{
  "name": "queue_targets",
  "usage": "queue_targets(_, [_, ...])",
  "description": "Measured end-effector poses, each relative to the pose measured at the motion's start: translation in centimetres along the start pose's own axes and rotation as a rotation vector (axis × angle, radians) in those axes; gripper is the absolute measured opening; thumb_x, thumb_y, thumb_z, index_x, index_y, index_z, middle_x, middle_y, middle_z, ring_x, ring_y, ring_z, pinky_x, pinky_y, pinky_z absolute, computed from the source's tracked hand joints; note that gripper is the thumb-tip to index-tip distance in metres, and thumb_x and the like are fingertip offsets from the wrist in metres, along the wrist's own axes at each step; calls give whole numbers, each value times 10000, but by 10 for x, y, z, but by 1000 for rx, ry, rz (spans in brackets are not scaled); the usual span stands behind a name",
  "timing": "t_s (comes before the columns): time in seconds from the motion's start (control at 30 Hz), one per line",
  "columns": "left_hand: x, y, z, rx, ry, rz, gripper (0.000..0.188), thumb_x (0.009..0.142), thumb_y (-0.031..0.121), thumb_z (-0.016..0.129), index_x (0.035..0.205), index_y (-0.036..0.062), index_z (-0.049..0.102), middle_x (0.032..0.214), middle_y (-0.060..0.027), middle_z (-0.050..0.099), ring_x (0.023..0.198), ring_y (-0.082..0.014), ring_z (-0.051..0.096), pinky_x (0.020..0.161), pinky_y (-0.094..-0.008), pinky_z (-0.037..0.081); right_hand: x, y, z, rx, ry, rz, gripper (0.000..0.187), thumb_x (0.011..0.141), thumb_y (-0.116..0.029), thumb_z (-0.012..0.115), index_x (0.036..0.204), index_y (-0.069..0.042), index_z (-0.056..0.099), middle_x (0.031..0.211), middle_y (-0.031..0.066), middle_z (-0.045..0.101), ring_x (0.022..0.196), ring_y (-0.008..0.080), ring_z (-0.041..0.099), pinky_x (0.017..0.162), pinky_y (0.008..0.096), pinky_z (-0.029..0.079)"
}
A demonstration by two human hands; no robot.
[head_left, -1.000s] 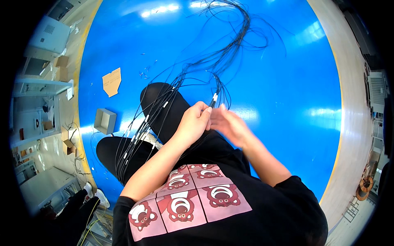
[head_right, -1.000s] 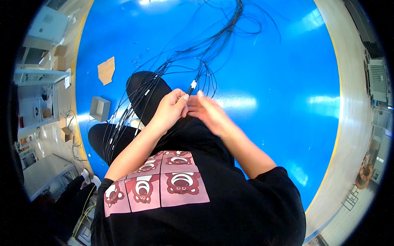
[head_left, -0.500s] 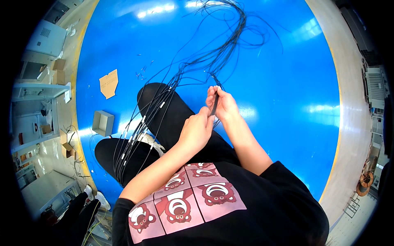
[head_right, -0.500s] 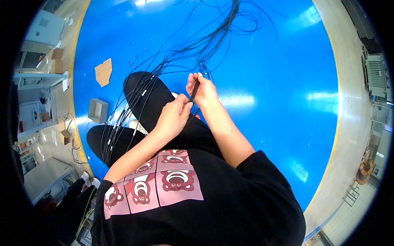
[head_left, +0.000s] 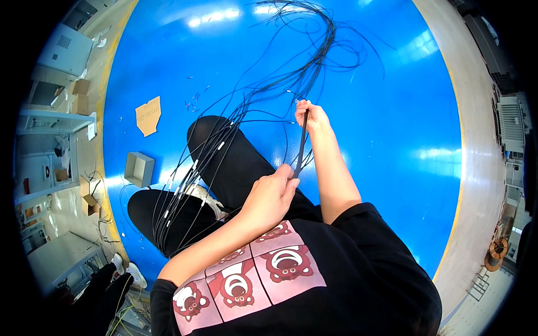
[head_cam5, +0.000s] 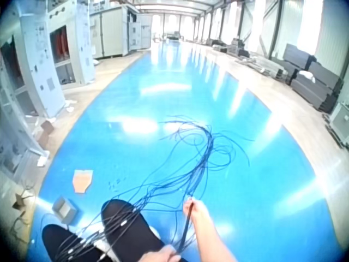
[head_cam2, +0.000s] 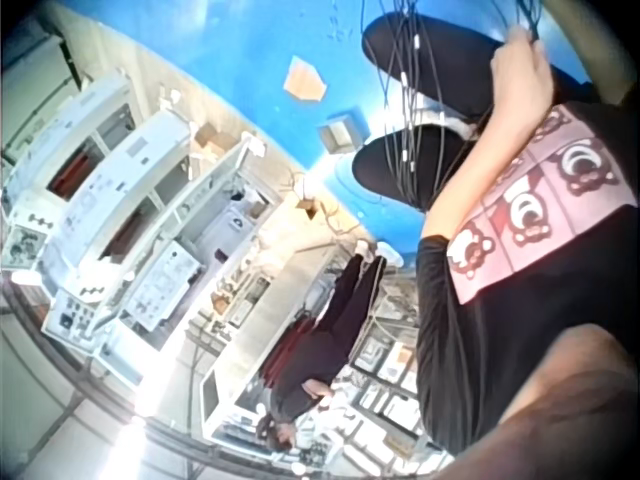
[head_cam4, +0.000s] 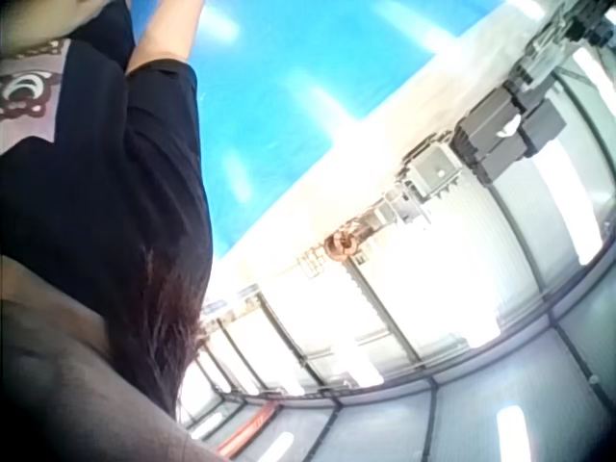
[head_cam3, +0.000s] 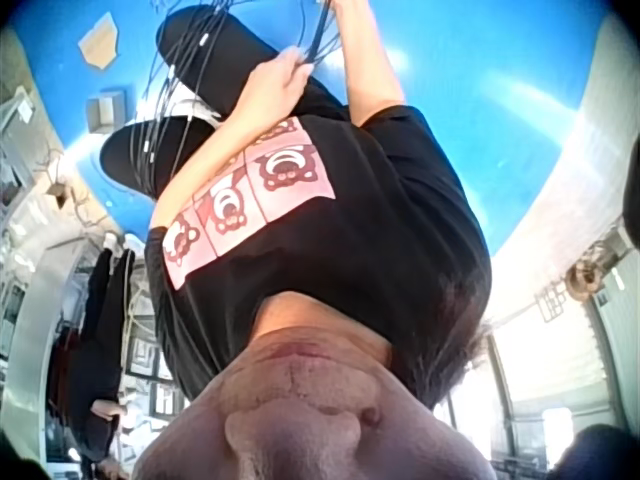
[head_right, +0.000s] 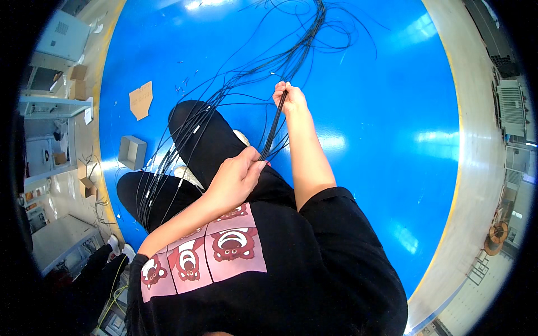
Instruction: The person sits on the floor and repeatedly gathers, aligns, and separates a bundle of black wires with white connectors. They adjust the bundle in their hands, occasionally lifting and repositioning the wires to maintain alignment.
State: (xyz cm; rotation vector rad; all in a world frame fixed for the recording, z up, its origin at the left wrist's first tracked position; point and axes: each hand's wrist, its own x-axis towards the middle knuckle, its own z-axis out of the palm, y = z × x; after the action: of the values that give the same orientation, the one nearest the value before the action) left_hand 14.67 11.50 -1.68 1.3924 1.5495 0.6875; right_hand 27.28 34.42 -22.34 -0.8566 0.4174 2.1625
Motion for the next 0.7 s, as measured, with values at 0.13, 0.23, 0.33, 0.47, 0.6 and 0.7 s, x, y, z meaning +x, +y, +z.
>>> queue_targets(0.13, [0,1,-4,-43,-10,0,143,953,124,551,896,-5,530,571,-99,552,502,-188,577,497,-332,421,-4,0,12,34,-93,-45,288,1048,-272,358,885,-63,473,725,28,502,541,92,454,477,235,389])
queue_targets(0.23, [-1,-18,5,-110,-60,-41,135,951,136,552,911,8,543,572,-73,558,517,-157,583,502,-316,430,-34,-16,6,-274,-126,-560,238,1031,-250,423,885,-71,480,666,-11,401,486,74,311,434,236,275])
queue_targets(0.33, [-4,-37,17,-107,-81,-40,146,940,159,560,910,17,563,577,-80,566,533,-175,599,529,-326,457,-111,-19,46,-447,-234,-1028,222,1006,-244,452,891,-57,489,631,-13,396,483,82,339,434,263,288])
queue_targets(0.47, [15,-29,22,-26,-152,-39,180,951,168,534,917,-6,564,586,-122,572,544,-245,609,558,-376,463,-61,-59,-35,-672,113,-431,210,976,-158,479,788,-70,508,605,7,429,502,115,411,470,275,358])
queue_targets(0.6, [9,-31,30,19,-126,-1,170,936,165,557,910,-3,554,637,-176,588,603,-352,611,586,-420,459,-54,-46,-45,-236,153,-178,152,1029,-139,378,966,-52,485,648,-21,448,495,65,409,445,230,335])
queue_targets(0.7, [9,-21,23,23,-132,-11,167,934,168,553,919,3,533,676,-204,595,678,-408,612,617,-464,457,-34,-43,-42,-156,109,-121,129,1022,-127,403,961,-46,483,632,-27,439,484,59,405,453,230,335])
